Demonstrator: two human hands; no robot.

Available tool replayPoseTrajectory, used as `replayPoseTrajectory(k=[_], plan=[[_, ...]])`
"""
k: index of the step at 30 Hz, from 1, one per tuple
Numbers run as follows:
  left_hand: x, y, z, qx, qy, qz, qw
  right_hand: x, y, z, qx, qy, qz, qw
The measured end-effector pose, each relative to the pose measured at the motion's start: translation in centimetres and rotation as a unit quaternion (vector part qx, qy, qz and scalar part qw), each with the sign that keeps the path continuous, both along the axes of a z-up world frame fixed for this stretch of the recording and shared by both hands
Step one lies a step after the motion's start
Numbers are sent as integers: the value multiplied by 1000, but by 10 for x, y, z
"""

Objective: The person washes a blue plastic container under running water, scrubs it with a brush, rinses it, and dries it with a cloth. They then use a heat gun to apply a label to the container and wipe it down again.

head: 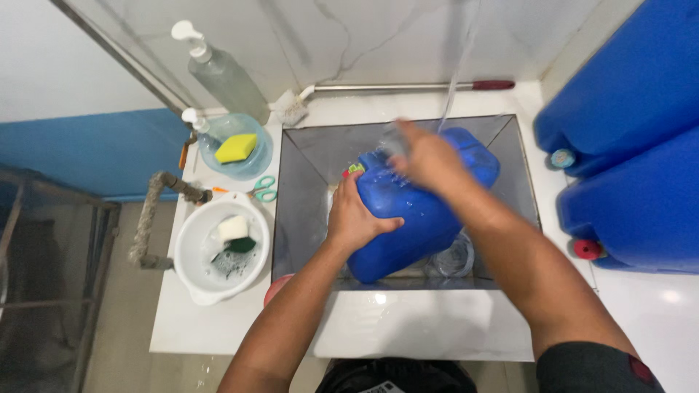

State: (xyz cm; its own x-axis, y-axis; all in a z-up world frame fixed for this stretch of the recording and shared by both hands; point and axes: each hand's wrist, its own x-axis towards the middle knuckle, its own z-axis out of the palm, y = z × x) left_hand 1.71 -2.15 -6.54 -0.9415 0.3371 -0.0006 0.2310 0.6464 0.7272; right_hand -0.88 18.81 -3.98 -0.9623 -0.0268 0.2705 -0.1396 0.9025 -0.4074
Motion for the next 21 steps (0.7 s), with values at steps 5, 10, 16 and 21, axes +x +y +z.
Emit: replayPoseTrajectory(k=[5, 10, 16, 21], plan=[[0, -1, -22, 32, -4, 10, 999, -1, 28, 2, -8, -180, -140, 974], [3, -3, -38, 25, -17, 23, 999, 8, 4, -37, 1, -134, -120, 984], [13, -9, -54, 31, -8, 22, 999, 3, 10, -81, -24, -56, -76, 995], [21, -39, -60, 15, -20, 46, 999, -4, 19, -63, -34, -19, -108, 993]])
